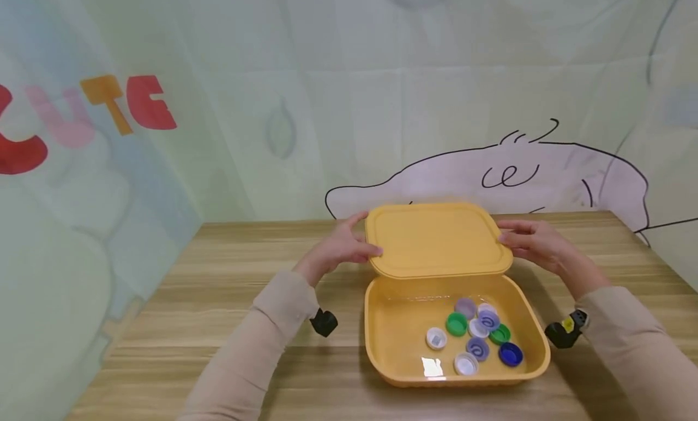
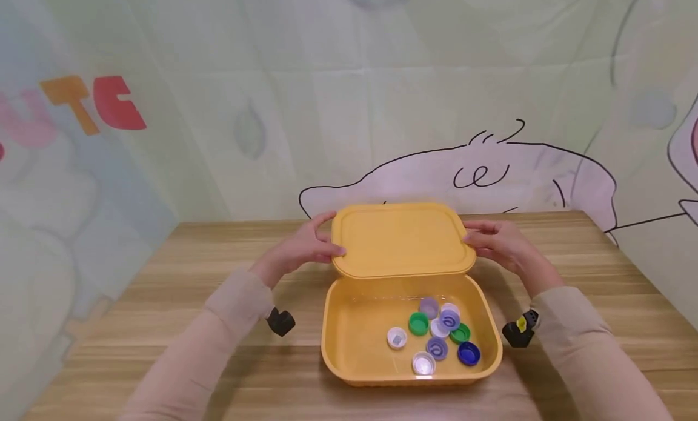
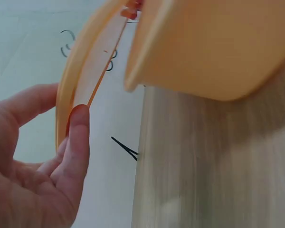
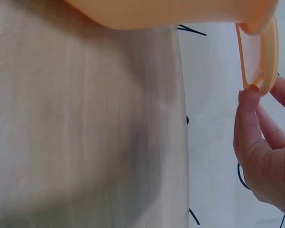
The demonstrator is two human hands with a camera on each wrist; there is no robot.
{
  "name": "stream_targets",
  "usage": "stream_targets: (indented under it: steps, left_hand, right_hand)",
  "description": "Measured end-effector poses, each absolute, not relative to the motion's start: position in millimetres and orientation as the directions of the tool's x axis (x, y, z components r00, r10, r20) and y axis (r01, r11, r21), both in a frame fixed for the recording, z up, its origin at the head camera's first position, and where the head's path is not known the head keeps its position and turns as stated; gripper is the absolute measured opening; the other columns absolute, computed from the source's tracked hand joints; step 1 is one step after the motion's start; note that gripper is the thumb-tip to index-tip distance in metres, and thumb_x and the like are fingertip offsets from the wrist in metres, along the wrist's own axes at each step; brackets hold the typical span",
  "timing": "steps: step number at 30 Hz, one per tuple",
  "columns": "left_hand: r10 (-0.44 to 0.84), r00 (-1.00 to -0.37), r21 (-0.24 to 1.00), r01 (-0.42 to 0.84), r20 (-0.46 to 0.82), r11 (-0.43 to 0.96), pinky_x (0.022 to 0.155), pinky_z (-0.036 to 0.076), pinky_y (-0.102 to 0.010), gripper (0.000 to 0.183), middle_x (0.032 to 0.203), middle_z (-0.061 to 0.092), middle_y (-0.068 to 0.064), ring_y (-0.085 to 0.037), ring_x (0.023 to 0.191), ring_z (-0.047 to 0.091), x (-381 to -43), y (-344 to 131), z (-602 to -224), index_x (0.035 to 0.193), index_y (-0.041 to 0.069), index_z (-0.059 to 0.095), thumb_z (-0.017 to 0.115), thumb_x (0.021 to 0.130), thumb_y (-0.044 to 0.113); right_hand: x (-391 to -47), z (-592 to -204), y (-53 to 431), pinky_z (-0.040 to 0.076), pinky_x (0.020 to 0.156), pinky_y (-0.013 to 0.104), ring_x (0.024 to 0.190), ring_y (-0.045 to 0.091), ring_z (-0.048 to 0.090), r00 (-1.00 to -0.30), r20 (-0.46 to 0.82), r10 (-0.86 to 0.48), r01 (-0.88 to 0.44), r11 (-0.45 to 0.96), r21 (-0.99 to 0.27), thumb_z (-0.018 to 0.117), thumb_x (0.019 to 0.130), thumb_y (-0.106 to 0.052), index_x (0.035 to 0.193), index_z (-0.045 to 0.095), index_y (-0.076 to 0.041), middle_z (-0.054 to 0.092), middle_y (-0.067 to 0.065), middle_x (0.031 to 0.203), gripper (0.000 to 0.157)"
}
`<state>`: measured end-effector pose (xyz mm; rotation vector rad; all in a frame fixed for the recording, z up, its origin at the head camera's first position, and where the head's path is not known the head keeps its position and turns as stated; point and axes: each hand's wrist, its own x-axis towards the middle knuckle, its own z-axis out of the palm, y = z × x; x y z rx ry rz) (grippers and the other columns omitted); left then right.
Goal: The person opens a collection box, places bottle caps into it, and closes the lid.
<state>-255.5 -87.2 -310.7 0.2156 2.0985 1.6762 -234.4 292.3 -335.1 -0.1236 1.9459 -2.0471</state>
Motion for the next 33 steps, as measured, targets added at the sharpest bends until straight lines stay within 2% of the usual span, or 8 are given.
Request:
stream_targets:
  steps: [2,5,7,9,19,27,31,33]
  left_hand:
    - [0.388,-0.887,0.928,-0.105,-0.250,0.357,0.071,0.054,-0.036,0.091,0.083,0.067,-0.012,-0.019,0.064,0.061,-251,-90,-311,0.148,0.014,0.019,0.076,0.076,0.009]
    - [0.400,-0.876,0.887,-0.062,-0.268,0.457,0.061,0.053,-0.033,0.090,0.068,0.062,-0.008,-0.019,0.055,0.055,-243,-93,-312,0.146,0.012,0.021,0.077,0.076,0.018]
    - [0.426,-0.862,0.869,-0.035,-0.277,0.494,0.056,0.050,-0.030,0.088,0.063,0.060,-0.007,-0.019,0.053,0.053,-239,-95,-313,0.145,0.011,0.024,0.077,0.076,0.021]
    - [0.451,-0.847,0.857,-0.009,-0.280,0.515,0.054,0.048,-0.029,0.086,0.062,0.059,-0.007,-0.020,0.052,0.053,-235,-96,-314,0.145,0.009,0.025,0.076,0.076,0.023]
    - [0.536,-0.792,0.853,0.037,-0.293,0.520,0.058,0.048,-0.032,0.090,0.060,0.057,-0.006,-0.023,0.054,0.051,-217,-104,-317,0.145,0.004,0.021,0.076,0.077,0.023]
    - [0.584,-0.765,0.868,0.070,-0.270,0.493,0.059,0.049,-0.032,0.080,0.061,0.057,-0.005,-0.019,0.054,0.051,-206,-109,-316,0.143,0.001,0.024,0.071,0.082,0.021]
    - [0.585,-0.766,0.875,0.061,-0.268,0.481,0.063,0.047,-0.031,0.069,0.066,0.057,-0.005,-0.017,0.058,0.050,-207,-110,-318,0.141,0.000,0.028,0.066,0.086,0.020]
    - [0.567,-0.781,0.873,0.058,-0.262,0.484,0.064,0.047,-0.031,0.063,0.073,0.058,-0.006,-0.020,0.064,0.053,-210,-111,-320,0.139,0.001,0.033,0.064,0.088,0.022]
  right_hand:
    - [-230,-334,293,0.053,0.076,0.027,0.085,0.013,0.066,-0.934,-0.187,-0.304,0.178,0.059,-0.982,0.059,0.090,-0.004,0.113,0.064,-0.016,0.068,-0.003,0.094,0.026]
    - [-224,-335,294,0.053,0.079,0.030,0.088,0.015,0.065,-0.904,-0.232,-0.360,0.180,0.173,-0.968,0.059,0.091,-0.006,0.135,0.043,0.001,0.068,-0.001,0.095,0.048]
    - [-219,-335,294,0.053,0.080,0.033,0.088,0.017,0.065,-0.881,-0.253,-0.399,0.172,0.227,-0.958,0.058,0.091,-0.006,0.140,0.026,0.010,0.067,0.002,0.094,0.060]
    - [-215,-335,293,0.053,0.080,0.034,0.087,0.019,0.065,-0.865,-0.267,-0.426,0.165,0.260,-0.951,0.058,0.091,-0.007,0.140,0.018,0.013,0.066,0.005,0.094,0.067]
    - [-198,-333,292,0.055,0.071,0.035,0.073,0.016,0.061,-0.800,-0.282,-0.529,0.154,0.274,-0.949,0.059,0.089,-0.005,0.143,0.006,0.011,0.055,0.006,0.081,0.077]
    - [-196,-331,289,0.054,0.074,0.039,0.082,0.021,0.063,-0.805,-0.298,-0.514,0.160,0.296,-0.942,0.057,0.091,-0.009,0.141,0.012,0.011,0.057,0.010,0.094,0.070]
    - [-198,-329,288,0.053,0.075,0.037,0.081,0.017,0.059,-0.819,-0.313,-0.481,0.154,0.341,-0.928,0.053,0.095,-0.017,0.140,0.016,0.011,0.053,0.006,0.086,0.065]
    - [-199,-329,286,0.053,0.077,0.036,0.084,0.017,0.057,-0.828,-0.311,-0.467,0.137,0.371,-0.919,0.051,0.096,-0.021,0.140,0.017,0.011,0.053,0.009,0.091,0.064]
